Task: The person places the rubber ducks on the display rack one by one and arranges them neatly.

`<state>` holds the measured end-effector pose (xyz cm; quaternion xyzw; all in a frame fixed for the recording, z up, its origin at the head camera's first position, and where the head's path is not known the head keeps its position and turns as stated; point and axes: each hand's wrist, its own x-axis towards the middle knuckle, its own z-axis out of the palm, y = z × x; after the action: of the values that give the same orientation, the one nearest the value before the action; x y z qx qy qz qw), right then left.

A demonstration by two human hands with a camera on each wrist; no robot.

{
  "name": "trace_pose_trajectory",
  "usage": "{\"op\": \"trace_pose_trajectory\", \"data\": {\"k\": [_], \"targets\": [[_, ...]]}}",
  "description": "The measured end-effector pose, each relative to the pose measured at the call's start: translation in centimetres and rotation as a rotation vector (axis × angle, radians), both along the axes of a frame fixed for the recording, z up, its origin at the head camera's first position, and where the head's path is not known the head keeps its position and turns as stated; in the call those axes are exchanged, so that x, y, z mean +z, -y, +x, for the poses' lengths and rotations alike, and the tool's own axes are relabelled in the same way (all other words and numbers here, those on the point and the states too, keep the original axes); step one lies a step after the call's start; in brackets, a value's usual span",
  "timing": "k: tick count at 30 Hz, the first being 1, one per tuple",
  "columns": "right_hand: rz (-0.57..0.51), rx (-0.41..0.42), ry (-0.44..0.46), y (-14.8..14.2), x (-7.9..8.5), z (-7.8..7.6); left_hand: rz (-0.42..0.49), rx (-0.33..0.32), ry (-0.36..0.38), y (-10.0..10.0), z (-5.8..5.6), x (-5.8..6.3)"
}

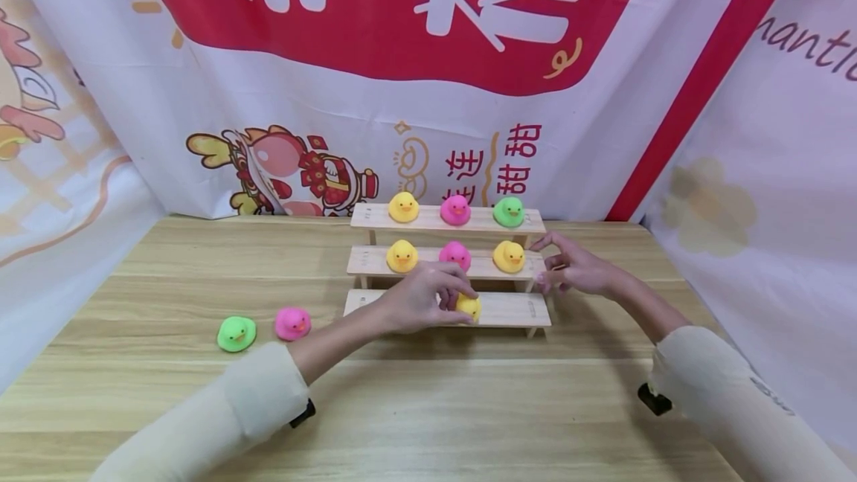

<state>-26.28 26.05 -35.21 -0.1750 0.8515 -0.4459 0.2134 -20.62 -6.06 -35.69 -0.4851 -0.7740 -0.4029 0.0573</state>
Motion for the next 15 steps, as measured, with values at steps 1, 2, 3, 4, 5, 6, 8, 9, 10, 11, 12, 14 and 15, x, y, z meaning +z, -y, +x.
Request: {"op": "trace_pose_trajectory", "data": {"k": [1,2,3,4,5,6,8,9,10,11,12,14,15], "targets": [[0.0,-0.001,0.002,0.0,0.0,0.0,-0.001,0.0,-0.003,-0.2,0.0,-0.1],[0.0,-0.002,0.002,0.0,0.0,0.0,-0.005,0.0,-0.005,-0.4,-0.1,-0.2],[-0.001,-0.003,0.003,0.0,0.0,0.0,-0.009,-0.001,-0.005,-0.6,-0.1,-0.2],[0.0,-0.002,0.002,0.0,0.0,0.0,-0.012,-0.003,-0.003,-0.8,-0.1,-0.3],[0.0,-0.002,0.002,0.0,0.0,0.0,-0.016,-0.005,-0.002,-1.0,-0.1,-0.4],[0.0,-0.001,0.002,0.0,0.0,0.0,-0.019,-0.007,0.0,-1.2,-0.1,-0.4],[0.0,0.001,0.002,0.0,0.0,0.0,-0.025,-0.012,0.003,-1.5,-0.2,-0.5],[0.0,0.002,0.002,0.0,-0.1,0.0,-0.026,-0.016,0.005,-1.7,-0.2,-0.5],[0.0,0.003,0.002,0.0,-0.1,0.0,-0.029,-0.019,0.007,-1.9,-0.3,-0.5],[0.0,0.003,0.002,-0.1,-0.1,-0.1,-0.033,-0.02,0.007,-2.2,-0.4,-0.5],[-0.001,0.004,0.002,-0.1,-0.1,-0.1,-0.036,-0.022,0.009,-2.4,-0.4,-0.6],[-0.001,0.003,0.002,-0.1,-0.1,-0.1,-0.041,-0.021,0.014,-2.8,-0.5,-0.7],[-0.001,0.004,0.002,-0.1,-0.1,-0.1,-0.043,-0.017,0.016,-3.0,-0.5,-0.7]]}}
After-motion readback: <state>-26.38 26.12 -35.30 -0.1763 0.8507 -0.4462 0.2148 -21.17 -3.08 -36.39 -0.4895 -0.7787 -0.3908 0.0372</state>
